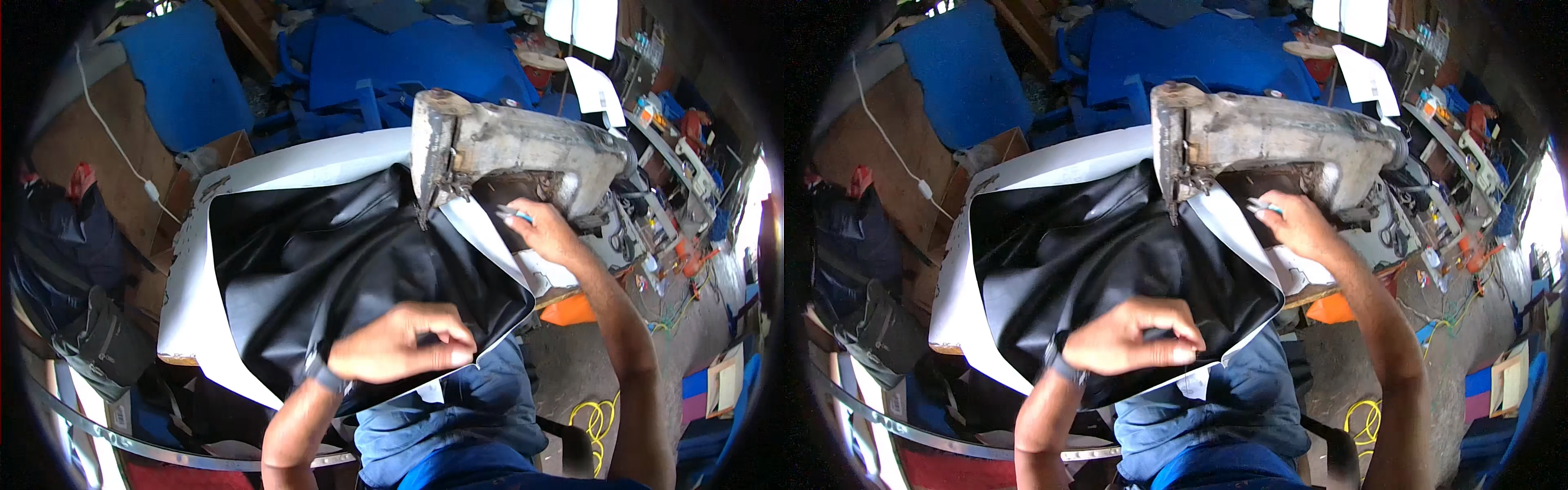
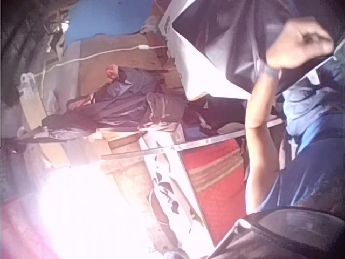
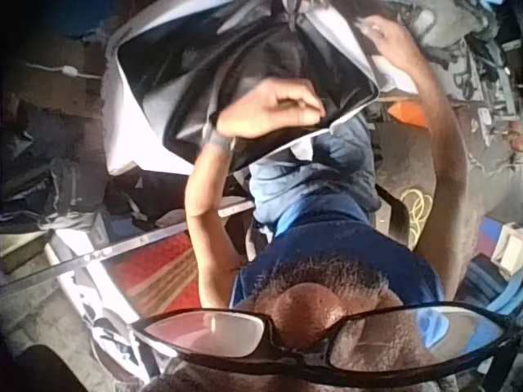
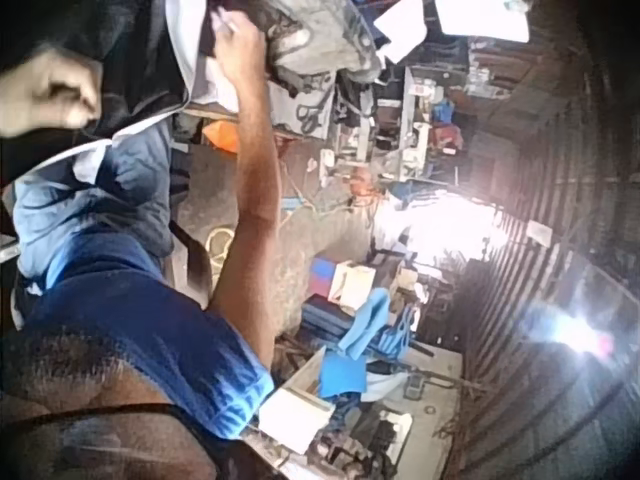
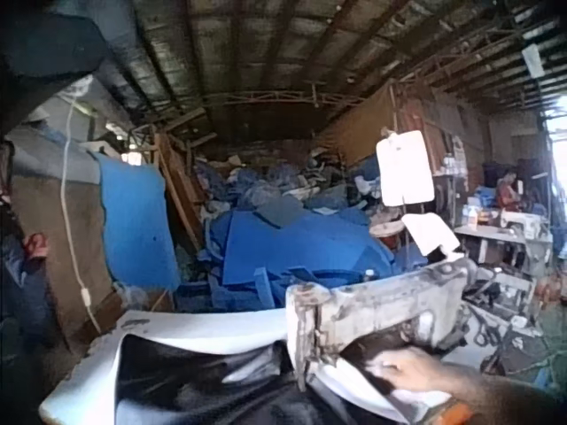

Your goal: The person sews two pieces of vinyl material together using an industrial sewing machine.

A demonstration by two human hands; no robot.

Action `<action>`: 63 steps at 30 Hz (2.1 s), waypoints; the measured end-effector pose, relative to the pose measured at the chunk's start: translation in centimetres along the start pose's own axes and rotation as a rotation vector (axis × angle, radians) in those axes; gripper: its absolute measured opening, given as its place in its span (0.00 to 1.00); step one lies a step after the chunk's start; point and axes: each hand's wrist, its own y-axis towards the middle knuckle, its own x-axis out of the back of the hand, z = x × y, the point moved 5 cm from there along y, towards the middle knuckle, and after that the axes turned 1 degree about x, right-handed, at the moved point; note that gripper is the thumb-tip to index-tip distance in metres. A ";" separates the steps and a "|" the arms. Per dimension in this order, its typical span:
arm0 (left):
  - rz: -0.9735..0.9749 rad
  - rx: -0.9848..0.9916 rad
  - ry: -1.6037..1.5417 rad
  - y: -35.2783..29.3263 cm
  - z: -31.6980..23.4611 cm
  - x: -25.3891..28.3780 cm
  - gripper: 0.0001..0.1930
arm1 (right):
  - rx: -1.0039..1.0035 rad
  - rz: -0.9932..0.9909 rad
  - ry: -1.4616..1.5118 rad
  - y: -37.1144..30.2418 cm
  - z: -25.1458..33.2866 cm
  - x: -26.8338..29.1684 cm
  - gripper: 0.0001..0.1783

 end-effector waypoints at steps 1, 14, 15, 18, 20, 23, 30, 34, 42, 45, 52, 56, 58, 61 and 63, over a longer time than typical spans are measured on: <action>-0.042 -0.002 0.090 -0.9 -0.8 -0.7 0.16 | -0.027 -0.033 -0.119 -0.1 -0.7 0.5 0.14; -0.199 -0.095 1.262 -0.5 1.7 -0.1 0.12 | 0.293 0.107 0.128 -0.6 10.1 -8.8 0.29; -0.198 -0.097 1.261 -0.1 1.3 0.3 0.12 | 0.351 0.112 0.049 -0.4 7.9 -9.8 0.30; -0.108 -0.019 1.082 0.2 1.5 1.7 0.13 | 0.469 0.185 0.014 -0.9 6.8 -8.8 0.30; -0.107 0.054 0.996 0.2 0.8 2.4 0.16 | 0.470 0.259 0.025 -1.4 7.3 -8.4 0.29; -0.159 0.110 0.913 0.1 1.3 3.3 0.24 | 0.503 0.320 0.024 -2.5 7.5 -8.0 0.29; 0.022 -0.018 1.173 -1.2 3.1 2.7 0.28 | 0.566 0.233 0.082 -3.5 7.7 -6.8 0.30; 0.028 -0.002 1.062 -0.8 3.5 3.2 0.25 | 0.590 0.239 0.073 -3.4 7.6 -6.5 0.29; 0.061 -0.032 1.066 -0.6 3.3 3.8 0.22 | 0.587 0.291 0.107 -3.0 7.1 -6.3 0.29; 0.075 -0.048 1.103 -0.4 3.4 3.9 0.19 | 0.586 0.299 0.106 -2.9 7.1 -6.3 0.29; 0.053 -0.046 1.093 -0.3 3.5 4.0 0.17 | 0.589 0.306 0.117 -2.7 7.0 -6.4 0.29; 0.052 -0.034 1.108 -0.2 3.6 4.1 0.16 | 0.595 0.304 0.120 -2.3 6.8 -6.6 0.29; 0.047 -0.030 1.086 -0.1 3.5 4.2 0.16 | 0.594 0.295 0.120 -2.2 6.8 -6.4 0.28; 0.043 -0.026 1.072 0.0 3.4 4.3 0.17 | 0.583 0.321 0.117 -2.0 6.8 -6.5 0.28; 0.045 -0.026 1.082 0.0 3.4 4.4 0.18 | 0.587 0.296 0.117 -1.9 6.7 -6.5 0.27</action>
